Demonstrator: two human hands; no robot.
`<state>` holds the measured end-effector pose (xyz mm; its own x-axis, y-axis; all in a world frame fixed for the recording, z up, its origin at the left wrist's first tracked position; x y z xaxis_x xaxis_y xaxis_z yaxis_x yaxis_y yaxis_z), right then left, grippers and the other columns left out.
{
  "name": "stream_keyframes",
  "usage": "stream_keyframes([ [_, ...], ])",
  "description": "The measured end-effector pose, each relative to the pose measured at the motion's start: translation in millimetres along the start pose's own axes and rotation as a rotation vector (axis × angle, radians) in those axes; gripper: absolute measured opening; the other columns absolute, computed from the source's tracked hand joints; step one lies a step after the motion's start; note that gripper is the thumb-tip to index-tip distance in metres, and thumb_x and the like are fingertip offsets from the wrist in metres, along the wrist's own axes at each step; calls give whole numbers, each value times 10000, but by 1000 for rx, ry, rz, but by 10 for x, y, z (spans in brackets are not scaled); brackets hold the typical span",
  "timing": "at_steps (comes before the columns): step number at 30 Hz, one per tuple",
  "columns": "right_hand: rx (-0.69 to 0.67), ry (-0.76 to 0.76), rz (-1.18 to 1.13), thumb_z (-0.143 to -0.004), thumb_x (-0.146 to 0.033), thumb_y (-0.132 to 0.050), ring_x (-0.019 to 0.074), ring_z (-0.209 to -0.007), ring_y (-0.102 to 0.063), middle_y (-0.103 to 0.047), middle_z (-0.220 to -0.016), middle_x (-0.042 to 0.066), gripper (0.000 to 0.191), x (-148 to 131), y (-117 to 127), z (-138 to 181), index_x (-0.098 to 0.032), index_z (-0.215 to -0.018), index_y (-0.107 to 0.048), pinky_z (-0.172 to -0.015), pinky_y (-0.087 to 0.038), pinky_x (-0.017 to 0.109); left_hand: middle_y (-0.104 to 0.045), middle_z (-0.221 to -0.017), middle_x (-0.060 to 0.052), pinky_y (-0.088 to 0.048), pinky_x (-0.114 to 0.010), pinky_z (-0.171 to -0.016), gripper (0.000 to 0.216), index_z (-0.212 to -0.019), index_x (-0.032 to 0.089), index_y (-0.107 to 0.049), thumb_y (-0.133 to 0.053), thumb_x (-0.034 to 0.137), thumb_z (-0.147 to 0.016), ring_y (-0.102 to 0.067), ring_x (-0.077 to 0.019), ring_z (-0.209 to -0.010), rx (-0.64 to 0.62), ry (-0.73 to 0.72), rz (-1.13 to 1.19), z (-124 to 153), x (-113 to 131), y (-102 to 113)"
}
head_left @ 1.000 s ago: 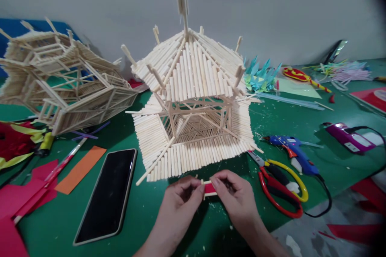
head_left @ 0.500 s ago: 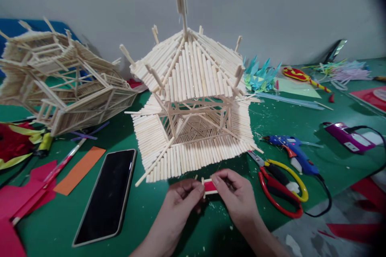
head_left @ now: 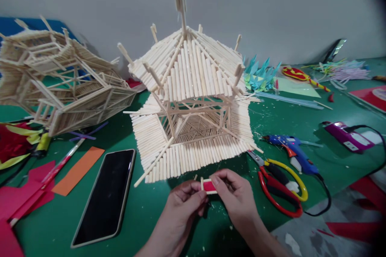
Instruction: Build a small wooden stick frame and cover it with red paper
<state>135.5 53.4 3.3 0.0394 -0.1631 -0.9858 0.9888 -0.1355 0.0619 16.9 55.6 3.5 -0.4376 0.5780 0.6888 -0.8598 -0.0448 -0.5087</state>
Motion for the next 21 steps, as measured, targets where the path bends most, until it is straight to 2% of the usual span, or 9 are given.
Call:
stream_keyframes([
  [5,14,-5,-36,-742,-303,-526,107,-492,-489,-544,-557,-8,173,33,-13,-1,-155,-659,-557,-457,-386,201,-531,-546,12,-300,-200,-484,66,-608,124,-613,-607,159,-663,-407,-75,-481,5,-4,-85,6,16,-11],
  [8,52,41,-36,-727,-306,-537,103,-469,-477,-544,-540,-10,167,59,-24,4,-158,-655,-569,-430,-377,193,-544,-547,15,-324,-203,-489,59,-651,132,-619,-603,184,-674,-420,-82,-486,51,-59,-170,6,30,-19],
  [13,81,139,96,-726,-293,-529,120,-495,-500,-564,-576,7,150,49,-11,19,-166,-681,-595,-456,-406,207,-607,-624,5,-372,-197,-508,112,-728,150,-640,-648,213,-636,-461,-91,-515,174,-174,-322,16,71,2],
  [17,59,177,168,-737,-274,-514,142,-545,-534,-585,-623,26,142,28,1,31,-170,-695,-601,-495,-431,222,-622,-638,-1,-395,-193,-505,90,-690,163,-652,-655,215,-618,-481,-99,-519,183,-229,-433,26,96,6],
  [21,59,183,182,-749,-258,-506,146,-564,-541,-580,-642,24,128,33,10,52,-178,-710,-598,-509,-435,228,-601,-607,13,-398,-184,-495,59,-676,176,-642,-639,203,-624,-478,-100,-516,224,-262,-451,39,99,-20],
])
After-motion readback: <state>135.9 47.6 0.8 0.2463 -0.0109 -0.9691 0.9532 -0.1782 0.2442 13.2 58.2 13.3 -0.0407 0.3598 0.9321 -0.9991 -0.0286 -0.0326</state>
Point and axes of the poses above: each hand's wrist, its own z-axis away from the middle knuckle, its own y-axis out of the back of the hand, x = y × z, the point moved 2 cm from there along -z, towards the middle knuckle
